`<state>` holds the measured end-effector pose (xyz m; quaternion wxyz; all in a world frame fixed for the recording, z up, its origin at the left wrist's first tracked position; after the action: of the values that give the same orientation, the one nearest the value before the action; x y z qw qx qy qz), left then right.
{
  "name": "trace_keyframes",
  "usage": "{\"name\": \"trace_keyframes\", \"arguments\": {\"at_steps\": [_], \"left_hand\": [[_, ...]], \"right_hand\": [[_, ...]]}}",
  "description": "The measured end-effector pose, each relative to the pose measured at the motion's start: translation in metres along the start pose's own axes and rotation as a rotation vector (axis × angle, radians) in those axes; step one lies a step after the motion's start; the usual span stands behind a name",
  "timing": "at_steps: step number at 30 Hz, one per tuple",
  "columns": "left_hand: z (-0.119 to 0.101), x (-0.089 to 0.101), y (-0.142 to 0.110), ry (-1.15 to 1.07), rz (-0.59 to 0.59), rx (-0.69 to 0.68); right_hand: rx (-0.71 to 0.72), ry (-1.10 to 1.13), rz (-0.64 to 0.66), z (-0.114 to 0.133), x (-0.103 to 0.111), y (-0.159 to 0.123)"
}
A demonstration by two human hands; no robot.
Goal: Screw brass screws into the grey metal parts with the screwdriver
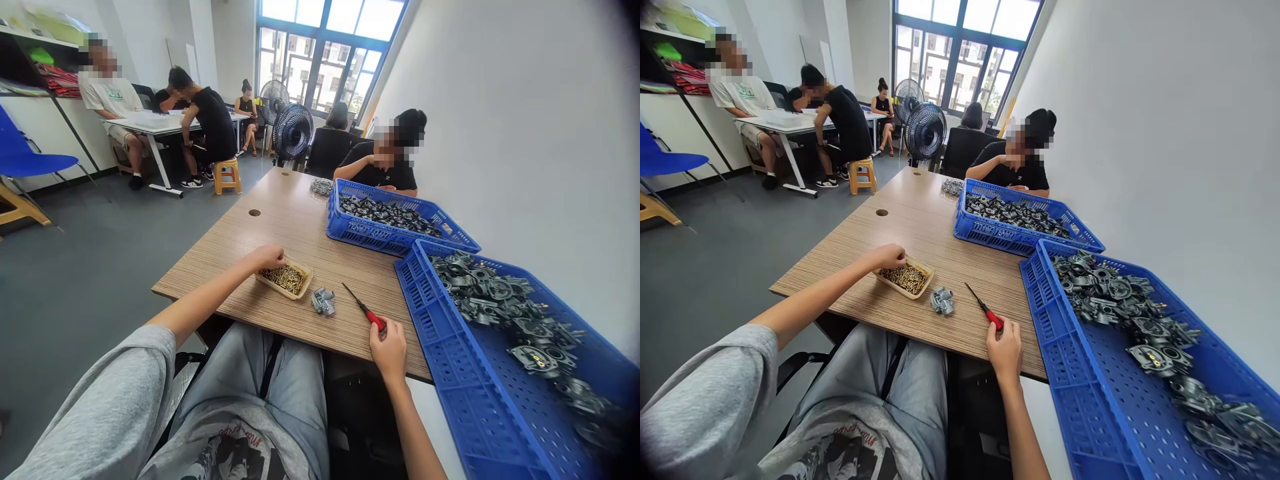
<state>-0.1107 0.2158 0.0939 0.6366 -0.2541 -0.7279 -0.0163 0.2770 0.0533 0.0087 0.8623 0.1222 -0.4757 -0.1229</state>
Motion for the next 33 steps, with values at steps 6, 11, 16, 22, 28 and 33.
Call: {"name": "trace_keyframes", "arguments": {"at_steps": [6, 11, 16, 22, 28, 33], "left_hand": [[-0.003, -0.002, 0.000, 0.013, -0.038, -0.023], [-0.003, -0.001, -0.002, 0.019, -0.012, -0.102], [-0.007, -0.001, -0.002, 0.061, -0.002, -0.140], [-0.015, -0.002, -0.002, 0.127, -0.028, -0.090], [-0.021, 0.003, -0.007, 0.154, -0.076, -0.053], [-0.042, 0.011, -0.032, 0.080, -0.167, -0.129]], "right_hand": [[0.004, -0.005, -0.001, 0.002, 0.000, 0.000], [0.010, -0.010, 0.002, 0.001, 0.000, 0.000], [0.010, -0.012, 0.002, 0.001, 0.001, 0.001], [0.004, -0.014, 0.007, 0.005, 0.003, 0.000], [-0.005, -0.009, 0.007, 0.005, 0.003, 0.000], [-0.007, -0.006, 0.009, 0.005, 0.003, 0.000]]}}
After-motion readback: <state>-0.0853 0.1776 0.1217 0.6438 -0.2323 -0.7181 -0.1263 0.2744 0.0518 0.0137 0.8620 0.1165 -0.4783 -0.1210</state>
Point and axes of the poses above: each hand's wrist, its own y-axis towards the middle knuckle, its own x-axis out of the back of the hand, z = x × y, the point moved 4 cm from there along y, towards the middle knuckle, and after that the axes turned 14 degrees about z, right-handed, at the moved point
